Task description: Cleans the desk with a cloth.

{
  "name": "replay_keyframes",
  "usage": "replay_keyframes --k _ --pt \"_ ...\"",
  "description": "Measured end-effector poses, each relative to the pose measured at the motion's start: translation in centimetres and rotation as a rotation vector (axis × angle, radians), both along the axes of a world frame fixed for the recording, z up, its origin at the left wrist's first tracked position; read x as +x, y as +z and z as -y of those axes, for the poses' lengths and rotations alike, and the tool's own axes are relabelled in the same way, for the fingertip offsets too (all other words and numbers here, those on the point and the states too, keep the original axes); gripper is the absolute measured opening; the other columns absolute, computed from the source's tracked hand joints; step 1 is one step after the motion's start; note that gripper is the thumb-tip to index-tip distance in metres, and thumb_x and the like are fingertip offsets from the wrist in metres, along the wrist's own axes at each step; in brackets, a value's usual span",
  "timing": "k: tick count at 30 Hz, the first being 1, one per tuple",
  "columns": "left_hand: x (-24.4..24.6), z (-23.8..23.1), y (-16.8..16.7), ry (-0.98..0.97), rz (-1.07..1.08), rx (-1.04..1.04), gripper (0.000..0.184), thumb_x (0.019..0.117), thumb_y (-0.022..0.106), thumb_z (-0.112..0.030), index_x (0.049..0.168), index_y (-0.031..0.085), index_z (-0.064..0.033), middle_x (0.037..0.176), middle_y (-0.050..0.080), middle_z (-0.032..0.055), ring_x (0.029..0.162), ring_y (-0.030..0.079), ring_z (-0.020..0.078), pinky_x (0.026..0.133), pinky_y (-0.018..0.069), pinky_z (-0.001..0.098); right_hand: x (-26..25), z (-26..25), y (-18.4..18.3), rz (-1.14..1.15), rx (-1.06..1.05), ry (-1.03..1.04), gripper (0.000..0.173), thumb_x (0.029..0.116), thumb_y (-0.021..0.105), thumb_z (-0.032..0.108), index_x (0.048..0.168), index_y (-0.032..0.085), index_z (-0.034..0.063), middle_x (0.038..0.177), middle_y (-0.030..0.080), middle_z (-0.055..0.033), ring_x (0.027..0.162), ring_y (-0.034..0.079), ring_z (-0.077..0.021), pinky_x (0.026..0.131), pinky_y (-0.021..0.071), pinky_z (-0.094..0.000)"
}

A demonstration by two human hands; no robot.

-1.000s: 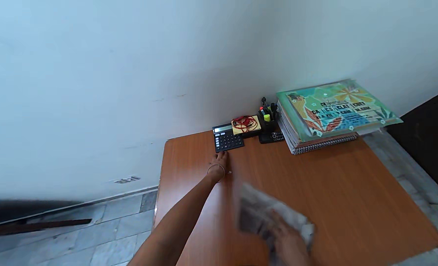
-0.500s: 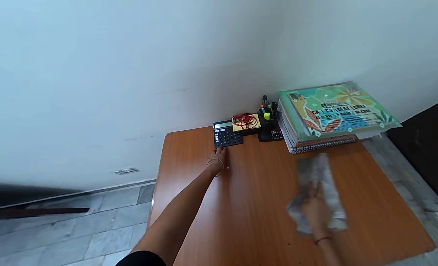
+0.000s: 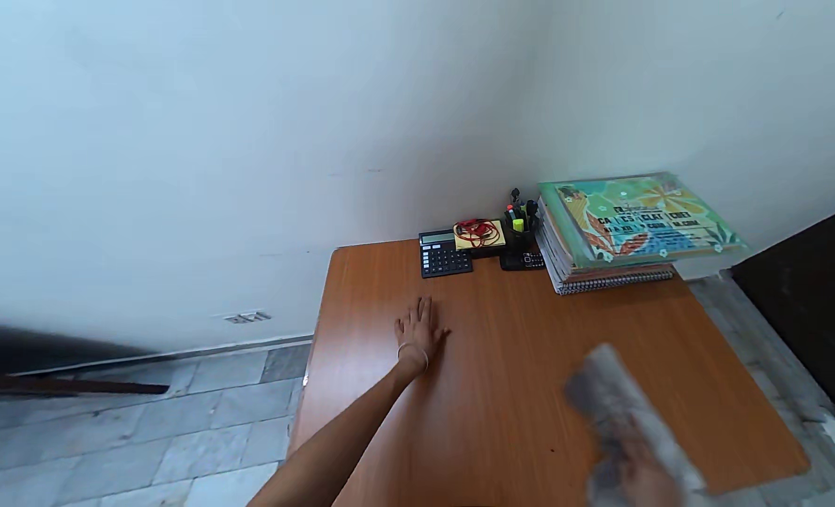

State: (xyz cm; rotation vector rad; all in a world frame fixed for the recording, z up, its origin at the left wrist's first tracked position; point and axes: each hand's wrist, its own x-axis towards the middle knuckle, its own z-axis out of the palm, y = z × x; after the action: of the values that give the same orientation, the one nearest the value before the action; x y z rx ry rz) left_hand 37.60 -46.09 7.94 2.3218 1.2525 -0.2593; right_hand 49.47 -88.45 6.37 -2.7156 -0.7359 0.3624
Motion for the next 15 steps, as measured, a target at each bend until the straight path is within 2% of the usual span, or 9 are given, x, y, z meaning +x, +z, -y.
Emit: replay_keyframes --k 2,4,7,9,11,13,15 --pt "-4.8 2.1 0.1 0.071 0.075 0.01 0.072 0.1034 0.058 -0.04 0.163 0.029 -0.0119 0.169 0.023 0.0177 0.156 0.023 0.0395 0.121 0.0109 0.0691 6.3 4.1 -0.4 -0.09 -0.082 -0.224 0.06 0.0951 0.054 0.002 0.154 0.047 0.0065 0.163 0.033 -0.0274 0.136 0.05 -0.0534 0.104 0.0439 -0.0691" --pt "-10.2 3.7 -0.3 0.225 0.157 0.079 0.066 0.104 0.055 -0.037 0.159 0.037 -0.0068 0.166 0.03 0.0215 0.153 0.027 0.0437 0.119 0.0081 0.0746 10.7 5.8 -0.2 -0.168 -0.141 -0.383 0.063 0.0965 0.057 0.006 0.158 0.041 0.0074 0.164 0.029 -0.0298 0.141 0.043 -0.0539 0.109 0.0391 -0.0687" --pt "-19.0 4.6 -0.2 0.532 0.058 0.119 0.063 0.1089 0.041 -0.042 0.161 0.034 -0.0074 0.167 0.029 0.0205 0.153 0.028 0.0435 0.117 0.0147 0.0753 10.4 2.5 0.2 -0.197 -0.176 -0.392 0.068 0.0946 0.063 0.007 0.158 0.039 0.0058 0.162 0.032 -0.0313 0.135 0.049 -0.0535 0.106 0.0422 -0.0685" --pt "-24.3 5.5 -1.0 0.752 0.107 0.15 0.061 0.1102 0.039 -0.04 0.159 0.035 -0.004 0.165 0.03 0.0249 0.152 0.028 0.0476 0.115 0.01 0.0797 6.1 -2.2 0.5 -0.165 -0.14 -0.297 0.065 0.094 0.063 0.008 0.156 0.043 0.0073 0.163 0.032 -0.0292 0.131 0.054 -0.0524 0.101 0.0464 -0.0686" --pt "-28.1 6.7 -1.3 0.934 0.081 0.117 0.061 0.1111 0.037 -0.041 0.161 0.032 -0.0062 0.166 0.027 0.0237 0.154 0.025 0.0458 0.116 0.0078 0.0785 -0.6 -7.7 1.2 -0.15 -0.122 -0.15 0.059 0.0956 0.06 0.008 0.153 0.049 0.0098 0.161 0.037 -0.0263 0.126 0.059 -0.0488 0.096 0.0505 -0.0652" --pt "-30.1 8.0 -1.6 1.07 0.056 0.052 0.062 0.1117 0.034 -0.044 0.162 0.029 -0.0088 0.167 0.025 0.0221 0.154 0.025 0.0443 0.116 0.0104 0.0774 -8.1 -12.4 1.9 -0.194 -0.112 0.066 0.058 0.0958 0.057 0.007 0.153 0.051 0.0157 0.162 0.04 -0.0195 0.131 0.059 -0.0419 0.098 0.0521 -0.0592" --pt "-30.5 9.2 -2.2 1.161 0.064 -0.021 0.062 0.1118 0.032 -0.046 0.163 0.028 -0.0101 0.168 0.024 0.023 0.153 0.027 0.0455 0.116 0.0141 0.0768 -15.1 -15.6 2.1 -0.237 -0.067 0.348 0.057 0.0943 0.057 0.007 0.15 0.055 0.0169 0.161 0.044 -0.0143 0.13 0.061 -0.0375 0.099 0.0532 -0.0538"
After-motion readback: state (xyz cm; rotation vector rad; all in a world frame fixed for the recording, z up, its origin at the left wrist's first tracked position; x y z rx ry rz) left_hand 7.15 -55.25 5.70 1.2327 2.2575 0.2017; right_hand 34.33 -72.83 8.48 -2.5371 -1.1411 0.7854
